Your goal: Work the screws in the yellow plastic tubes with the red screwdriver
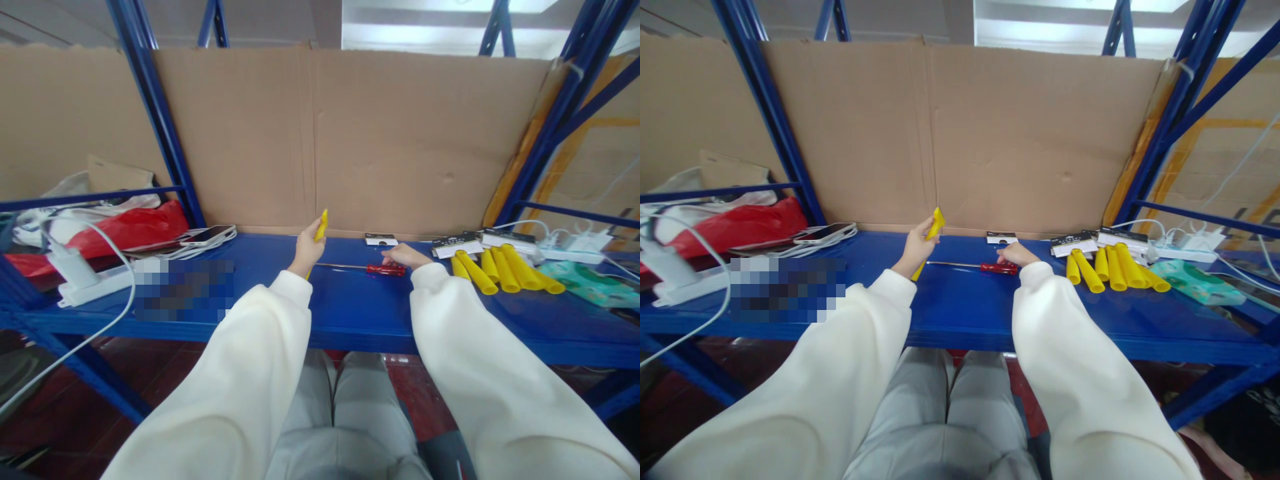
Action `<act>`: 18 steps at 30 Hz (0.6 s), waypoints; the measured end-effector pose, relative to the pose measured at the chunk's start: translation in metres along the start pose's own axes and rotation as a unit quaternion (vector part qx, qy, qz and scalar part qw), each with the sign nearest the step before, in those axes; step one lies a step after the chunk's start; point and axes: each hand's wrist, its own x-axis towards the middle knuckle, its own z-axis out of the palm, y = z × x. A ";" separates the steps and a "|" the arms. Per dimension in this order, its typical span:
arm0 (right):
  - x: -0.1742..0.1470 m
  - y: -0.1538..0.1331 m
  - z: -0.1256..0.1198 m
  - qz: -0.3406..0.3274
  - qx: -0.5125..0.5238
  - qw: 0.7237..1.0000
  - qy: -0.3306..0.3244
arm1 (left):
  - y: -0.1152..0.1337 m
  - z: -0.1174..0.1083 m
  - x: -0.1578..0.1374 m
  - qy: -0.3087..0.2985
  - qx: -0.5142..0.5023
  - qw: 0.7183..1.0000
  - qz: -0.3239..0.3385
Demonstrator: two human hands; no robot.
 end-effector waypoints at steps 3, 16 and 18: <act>-0.001 -0.001 0.001 0.021 -0.003 0.999 -0.024 | 0.004 0.004 -0.008 -0.031 0.023 0.999 0.030; -0.008 -0.012 -0.001 -0.022 0.037 0.999 0.008 | 0.009 0.011 -0.022 -0.161 0.060 0.983 0.067; -0.010 -0.012 -0.004 -0.030 0.013 0.999 -0.017 | 0.010 0.010 -0.022 -0.166 0.056 0.983 0.062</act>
